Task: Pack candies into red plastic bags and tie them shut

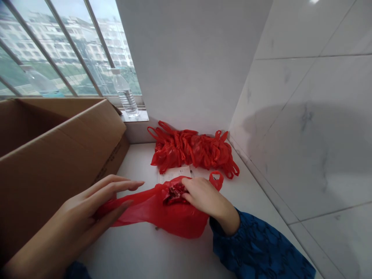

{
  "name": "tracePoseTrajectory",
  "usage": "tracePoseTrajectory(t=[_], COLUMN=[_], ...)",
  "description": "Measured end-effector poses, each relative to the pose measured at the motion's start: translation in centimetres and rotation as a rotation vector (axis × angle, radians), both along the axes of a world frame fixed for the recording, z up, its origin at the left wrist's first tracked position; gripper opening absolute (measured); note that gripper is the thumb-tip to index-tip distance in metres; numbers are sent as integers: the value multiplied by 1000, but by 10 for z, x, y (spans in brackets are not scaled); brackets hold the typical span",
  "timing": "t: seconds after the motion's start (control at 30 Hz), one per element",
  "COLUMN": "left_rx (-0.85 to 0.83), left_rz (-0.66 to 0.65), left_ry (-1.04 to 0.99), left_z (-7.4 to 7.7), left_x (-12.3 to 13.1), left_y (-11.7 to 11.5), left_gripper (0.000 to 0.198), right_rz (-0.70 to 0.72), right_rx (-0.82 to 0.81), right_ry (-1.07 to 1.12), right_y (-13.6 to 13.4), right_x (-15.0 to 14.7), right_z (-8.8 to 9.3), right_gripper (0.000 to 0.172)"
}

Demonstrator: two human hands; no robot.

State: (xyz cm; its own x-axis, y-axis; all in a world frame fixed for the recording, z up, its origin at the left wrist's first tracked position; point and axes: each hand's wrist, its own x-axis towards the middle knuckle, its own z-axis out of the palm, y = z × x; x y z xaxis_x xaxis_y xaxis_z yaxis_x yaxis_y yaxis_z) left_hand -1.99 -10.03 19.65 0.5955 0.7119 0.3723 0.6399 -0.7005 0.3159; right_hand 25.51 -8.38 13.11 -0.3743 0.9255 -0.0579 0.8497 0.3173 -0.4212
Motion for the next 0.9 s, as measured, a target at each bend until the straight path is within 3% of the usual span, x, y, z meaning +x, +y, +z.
tracePoseTrajectory(t=[0.17, 0.47, 0.6, 0.77, 0.9], left_rx=[19, 32, 34, 34, -3], left_rz=[24, 24, 11, -65, -126], left_ry=[-13, -12, -15, -33, -42], left_z=[1, 1, 0, 3, 6], left_x=[1, 1, 1, 3, 4], left_y=[1, 2, 2, -3, -6], left_gripper=[29, 28, 29, 32, 33], right_rz=[165, 202, 162, -74, 23], right_rx=[-87, -95, -72, -53, -41], right_ry=[238, 293, 171, -212, -224], right_y=[-3, -6, -10, -16, -16], right_x=[13, 19, 15, -5, -21], right_z=[18, 23, 19, 8, 1], right_gripper=[23, 30, 30, 29, 27])
